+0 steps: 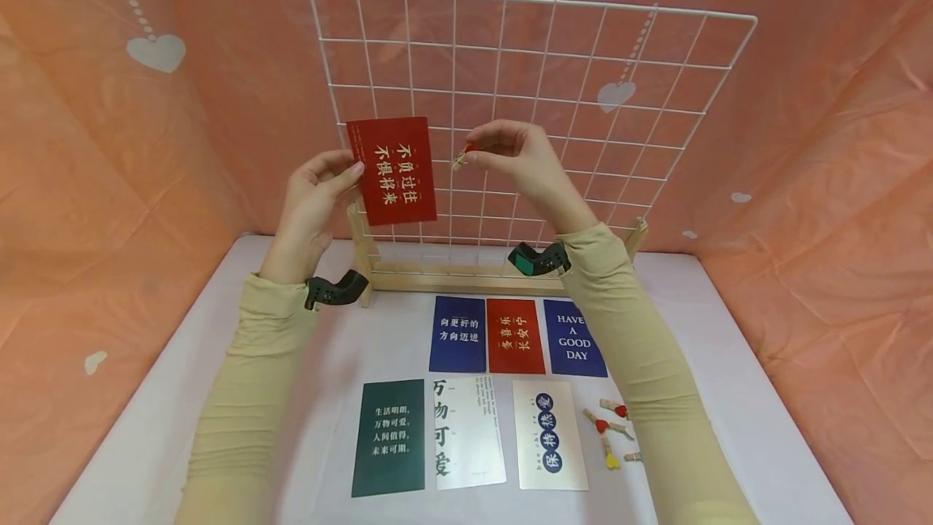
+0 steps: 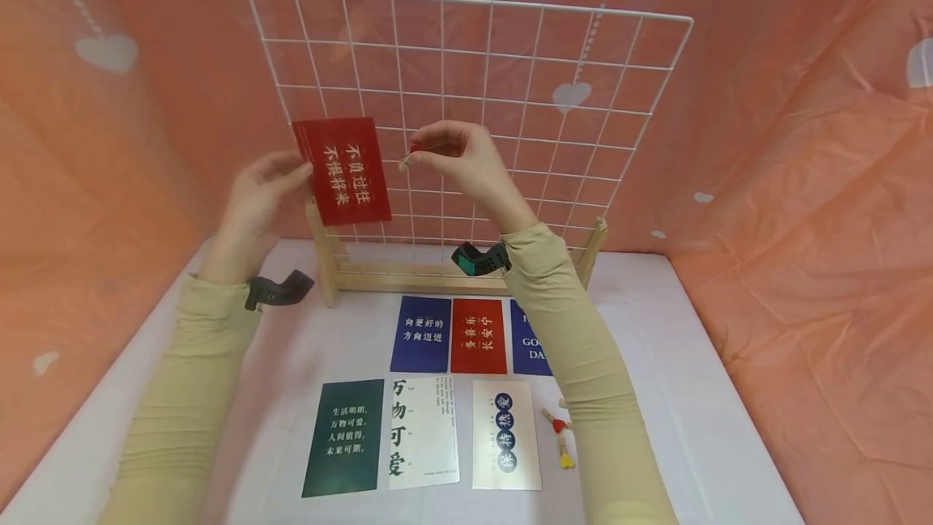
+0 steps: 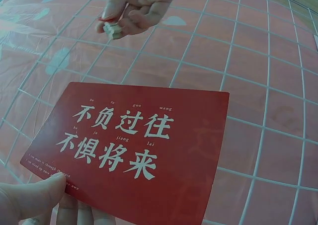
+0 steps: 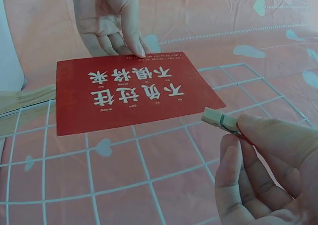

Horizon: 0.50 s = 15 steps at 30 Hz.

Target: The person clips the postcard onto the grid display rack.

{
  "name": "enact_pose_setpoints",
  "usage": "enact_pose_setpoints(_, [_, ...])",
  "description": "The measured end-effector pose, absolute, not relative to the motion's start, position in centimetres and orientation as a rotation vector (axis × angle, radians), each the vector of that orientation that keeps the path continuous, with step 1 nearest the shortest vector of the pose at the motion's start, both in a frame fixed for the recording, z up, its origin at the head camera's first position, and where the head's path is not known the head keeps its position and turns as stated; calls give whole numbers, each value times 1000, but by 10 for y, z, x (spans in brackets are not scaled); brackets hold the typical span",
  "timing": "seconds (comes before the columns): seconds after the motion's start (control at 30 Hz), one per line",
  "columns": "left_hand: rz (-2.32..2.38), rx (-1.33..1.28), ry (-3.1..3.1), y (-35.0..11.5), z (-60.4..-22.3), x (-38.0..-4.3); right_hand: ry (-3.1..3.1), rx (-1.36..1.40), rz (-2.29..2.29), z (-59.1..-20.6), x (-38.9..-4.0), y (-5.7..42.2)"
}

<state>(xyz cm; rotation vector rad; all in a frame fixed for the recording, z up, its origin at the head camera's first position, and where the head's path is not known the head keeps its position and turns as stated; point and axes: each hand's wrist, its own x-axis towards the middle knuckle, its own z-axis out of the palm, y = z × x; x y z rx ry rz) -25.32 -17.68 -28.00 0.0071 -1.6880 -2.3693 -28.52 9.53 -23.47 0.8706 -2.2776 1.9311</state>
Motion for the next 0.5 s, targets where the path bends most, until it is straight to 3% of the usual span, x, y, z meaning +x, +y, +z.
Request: enact_pose_setpoints(0.5, [-2273, 45, -1742, -179, -264, -255, -2157, 889, 1922, -211, -293, 73])
